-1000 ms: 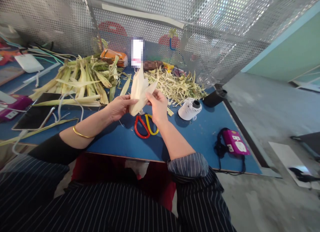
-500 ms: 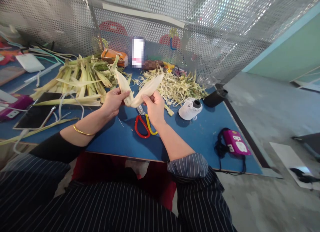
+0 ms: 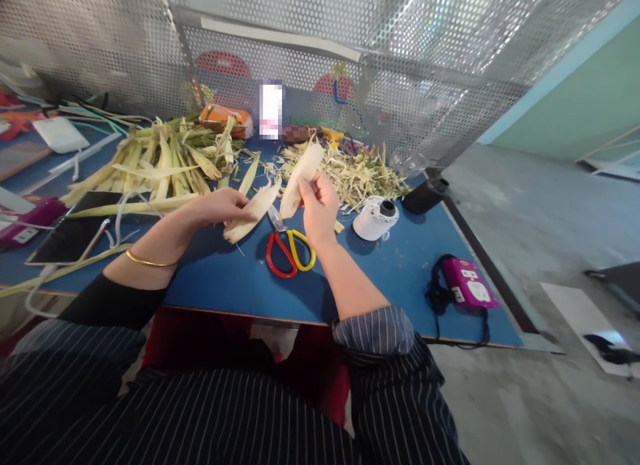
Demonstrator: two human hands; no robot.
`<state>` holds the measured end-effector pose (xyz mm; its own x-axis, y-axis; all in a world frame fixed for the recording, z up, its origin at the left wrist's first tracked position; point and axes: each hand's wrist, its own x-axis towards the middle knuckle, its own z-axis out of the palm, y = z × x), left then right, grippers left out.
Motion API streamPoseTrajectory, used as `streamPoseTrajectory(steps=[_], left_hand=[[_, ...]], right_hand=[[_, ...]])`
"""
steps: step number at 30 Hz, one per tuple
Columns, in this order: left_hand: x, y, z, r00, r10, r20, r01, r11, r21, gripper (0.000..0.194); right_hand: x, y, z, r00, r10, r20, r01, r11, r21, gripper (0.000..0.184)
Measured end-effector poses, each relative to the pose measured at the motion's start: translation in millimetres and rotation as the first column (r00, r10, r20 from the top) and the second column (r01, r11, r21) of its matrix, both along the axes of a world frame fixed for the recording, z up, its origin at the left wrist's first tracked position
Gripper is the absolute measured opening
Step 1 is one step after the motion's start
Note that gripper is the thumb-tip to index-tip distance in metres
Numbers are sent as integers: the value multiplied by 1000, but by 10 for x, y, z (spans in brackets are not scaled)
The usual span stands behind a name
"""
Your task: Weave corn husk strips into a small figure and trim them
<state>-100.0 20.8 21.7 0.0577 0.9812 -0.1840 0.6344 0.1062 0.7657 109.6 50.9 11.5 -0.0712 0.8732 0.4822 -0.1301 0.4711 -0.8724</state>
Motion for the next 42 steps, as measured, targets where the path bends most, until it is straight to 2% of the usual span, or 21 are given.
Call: streamPoseTrajectory(steps=[1,2,4,5,6,9,11,13,17,20,22,24,28,30,32,35,37,39,40,42], left_hand=[[5,-25,46,998,11,-59,-8,998,55,22],[20,-44,80,992,107,-62,-90,969,230,20],[77,-67,116,970,227,85,-239,830,504,22],[113,-74,121,958,208,195,-282,793,540,25],[150,-80,120,935,161,317,-312,797,518,28],[238,-95,91,815,52,578,-320,871,372,32],[273,-107,62,749,62,660,-366,869,334,25],[300,-125,37,729,47,683,-364,871,329,20],[375,-195,16,798,-72,599,-153,936,316,20],[433,-246,18,842,-114,527,-51,956,289,24],[448,-251,6,870,-82,487,-72,954,290,27],[433,-218,-25,890,-10,455,-145,942,304,27],[305,-75,-104,913,150,379,-272,917,293,29],[204,-3,-113,959,204,199,-261,908,328,29],[92,54,-97,966,255,-30,-223,892,394,29],[-83,114,-69,885,404,-233,-255,838,482,26],[-192,141,-65,824,500,-265,-316,795,519,28],[-272,158,-70,800,528,-283,-333,784,523,30],[-293,162,-70,803,532,-269,-344,782,520,31],[-278,161,-57,854,497,-155,-367,785,499,29]], right_hand=[[3,1,-3,1000,15,9,-15,1000,5,17],[3,-1,-5,999,35,23,-35,999,8,17],[-4,-21,-3,995,86,57,-86,996,4,16],[-12,-38,-1,990,118,83,-117,993,-6,16],[-24,-61,2,981,155,118,-154,988,-22,16],[-70,-148,5,919,284,274,-270,959,-89,18],[-103,-208,4,854,369,368,-340,930,-143,22],[-128,-253,4,821,415,391,-369,910,-191,25],[-133,-260,9,915,361,180,-311,915,-256,30],[-112,-203,-8,958,286,34,-265,920,-289,23],[-92,-148,-26,980,199,21,-185,940,-285,16],[-60,-81,-33,997,76,21,-68,963,-263,14],[79,100,40,990,-136,-45,128,981,-144,22],[190,196,120,977,-191,-97,185,981,-64,24],[325,277,210,953,-237,-186,239,971,-14,21],[550,357,327,910,-309,-276,327,945,21,17],[690,384,383,885,-358,-296,387,921,44,16],[792,396,423,849,-398,-347,439,898,43,16],[822,397,437,827,-413,-380,458,888,31,16],[837,393,455,800,-423,-424,469,883,3,15]])
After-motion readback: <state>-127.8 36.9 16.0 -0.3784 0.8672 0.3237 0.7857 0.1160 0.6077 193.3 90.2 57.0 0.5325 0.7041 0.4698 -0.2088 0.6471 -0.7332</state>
